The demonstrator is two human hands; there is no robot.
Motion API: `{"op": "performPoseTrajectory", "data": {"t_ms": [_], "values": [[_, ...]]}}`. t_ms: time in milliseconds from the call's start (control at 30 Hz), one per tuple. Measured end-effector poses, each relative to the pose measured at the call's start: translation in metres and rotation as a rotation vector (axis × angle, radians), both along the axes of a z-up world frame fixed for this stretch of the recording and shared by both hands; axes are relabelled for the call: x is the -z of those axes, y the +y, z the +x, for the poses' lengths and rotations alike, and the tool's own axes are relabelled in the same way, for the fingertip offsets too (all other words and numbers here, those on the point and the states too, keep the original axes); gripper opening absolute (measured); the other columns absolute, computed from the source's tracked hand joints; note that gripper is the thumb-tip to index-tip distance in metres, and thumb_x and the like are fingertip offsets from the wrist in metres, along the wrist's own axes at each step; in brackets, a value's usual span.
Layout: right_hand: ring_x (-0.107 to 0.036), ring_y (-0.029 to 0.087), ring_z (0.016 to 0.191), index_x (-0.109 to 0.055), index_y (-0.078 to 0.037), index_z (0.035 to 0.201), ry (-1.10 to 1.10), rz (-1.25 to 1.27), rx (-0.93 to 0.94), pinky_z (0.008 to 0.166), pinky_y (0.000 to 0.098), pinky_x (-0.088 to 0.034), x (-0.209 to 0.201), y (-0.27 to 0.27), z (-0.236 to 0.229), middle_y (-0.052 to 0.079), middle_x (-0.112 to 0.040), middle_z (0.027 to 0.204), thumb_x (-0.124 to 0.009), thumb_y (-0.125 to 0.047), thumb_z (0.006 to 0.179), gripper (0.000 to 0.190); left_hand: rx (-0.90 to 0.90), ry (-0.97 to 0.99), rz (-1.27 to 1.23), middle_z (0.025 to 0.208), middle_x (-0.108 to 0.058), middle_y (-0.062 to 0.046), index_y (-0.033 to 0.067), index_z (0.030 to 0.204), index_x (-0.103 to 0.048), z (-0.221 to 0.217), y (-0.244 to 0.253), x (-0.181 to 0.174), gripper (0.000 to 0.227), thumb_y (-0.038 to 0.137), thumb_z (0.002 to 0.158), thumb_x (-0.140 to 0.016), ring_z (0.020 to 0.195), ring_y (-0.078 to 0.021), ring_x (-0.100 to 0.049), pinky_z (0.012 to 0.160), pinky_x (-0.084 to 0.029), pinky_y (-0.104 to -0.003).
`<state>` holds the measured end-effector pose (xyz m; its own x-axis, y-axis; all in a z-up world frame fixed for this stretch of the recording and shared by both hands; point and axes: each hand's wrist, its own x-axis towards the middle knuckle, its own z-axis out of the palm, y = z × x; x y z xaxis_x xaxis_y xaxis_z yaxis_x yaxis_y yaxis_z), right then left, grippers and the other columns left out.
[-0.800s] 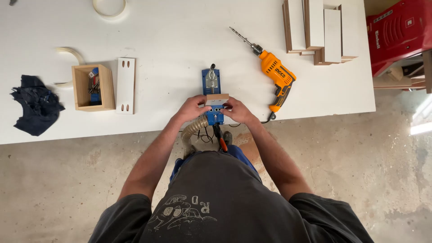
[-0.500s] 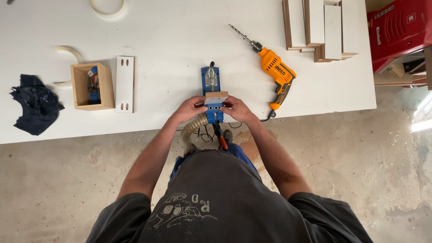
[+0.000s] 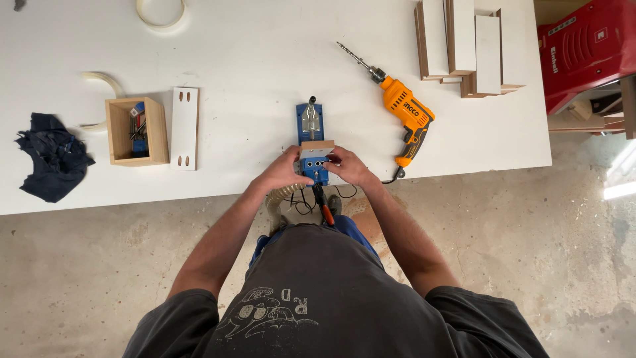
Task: The person uses a power drill to create holes in small wooden blocks. They secure each block in a blue jig on a white workbench, drill the holes, and then remove the block to place it aside. This process is repeated for several blocks throughout the video.
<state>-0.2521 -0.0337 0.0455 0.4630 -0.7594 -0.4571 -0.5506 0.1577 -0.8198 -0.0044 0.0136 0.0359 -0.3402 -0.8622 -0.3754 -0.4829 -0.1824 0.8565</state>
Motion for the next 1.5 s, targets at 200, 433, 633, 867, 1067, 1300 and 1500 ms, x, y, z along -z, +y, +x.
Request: {"op": "performPoseTrajectory", "data": {"t_ms": [200,433,633,867,1067,1300,1500], "values": [[-0.06,0.04,0.127,-0.059,0.0,0.134,-0.07,0.015,0.043,0.108,0.0492,-0.049,0.0,0.002,0.0,0.029,-0.064,0.131,-0.074,-0.026,0.093,0.051,0.025,0.017,-0.109,0.151,-0.04,-0.023,0.0037,0.148,-0.037,-0.004,0.006,0.019,0.107,0.044,0.07,-0.099,0.143,-0.0485,-0.04,0.12,-0.042,-0.058],[-0.051,0.047,0.134,-0.051,0.002,0.144,-0.096,0.058,-0.051,0.115,0.0564,-0.041,-0.028,-0.013,-0.005,0.033,-0.057,0.139,-0.071,-0.015,0.093,0.057,0.029,0.003,-0.115,0.152,-0.043,-0.023,0.0045,0.148,-0.041,-0.006,-0.001,0.028,0.11,0.048,0.065,-0.099,0.146,-0.0478,-0.037,0.122,-0.037,-0.058],[-0.053,0.032,0.136,-0.045,-0.019,0.152,0.056,-0.26,0.018,0.115,0.0437,-0.045,-0.032,-0.085,0.025,0.017,-0.052,0.149,-0.065,-0.023,0.101,0.055,0.017,-0.005,-0.148,0.161,-0.036,-0.026,0.0005,0.156,-0.036,-0.005,-0.001,0.025,0.125,0.056,0.062,-0.098,0.152,-0.0472,-0.028,0.127,-0.029,-0.057],[-0.057,0.032,0.13,-0.065,-0.029,0.135,0.054,-0.324,-0.061,0.117,0.0446,-0.042,-0.016,-0.11,0.058,0.006,-0.065,0.136,-0.046,-0.05,0.107,0.04,-0.001,-0.044,-0.179,0.163,-0.038,-0.019,0.0071,0.158,-0.037,-0.004,-0.001,0.025,0.132,0.06,0.055,-0.1,0.153,-0.0396,-0.031,0.129,-0.027,-0.049],[-0.058,0.029,0.13,-0.074,-0.023,0.126,-0.236,-0.421,-0.008,0.114,0.0435,-0.046,0.009,-0.084,0.049,0.006,-0.068,0.133,-0.065,-0.022,0.103,0.025,-0.003,-0.02,-0.1,0.163,-0.038,-0.017,0.0103,0.16,-0.034,-0.005,-0.001,0.025,0.133,0.061,0.056,-0.099,0.154,-0.0385,-0.029,0.13,-0.025,-0.051],[-0.058,0.035,0.128,-0.077,-0.013,0.119,-0.494,-0.622,-0.105,0.108,0.0473,-0.048,0.081,-0.092,0.046,0.014,-0.068,0.132,-0.076,-0.007,0.093,0.027,-0.028,0.025,-0.024,0.155,-0.047,-0.02,0.0073,0.156,-0.037,-0.01,0.006,-0.013,0.125,0.056,0.058,-0.099,0.147,-0.0406,-0.041,0.125,-0.034,-0.053],[-0.055,0.029,0.134,-0.062,-0.019,0.141,-0.169,-0.449,0.262,0.112,0.0472,-0.046,0.035,-0.065,0.013,0.006,-0.057,0.148,-0.078,-0.024,0.095,0.05,-0.037,-0.013,-0.004,0.149,-0.053,-0.014,0.0165,0.144,-0.045,-0.009,0.006,-0.009,0.109,0.054,0.058,-0.1,0.142,-0.0361,-0.047,0.121,-0.04,-0.049]]}}
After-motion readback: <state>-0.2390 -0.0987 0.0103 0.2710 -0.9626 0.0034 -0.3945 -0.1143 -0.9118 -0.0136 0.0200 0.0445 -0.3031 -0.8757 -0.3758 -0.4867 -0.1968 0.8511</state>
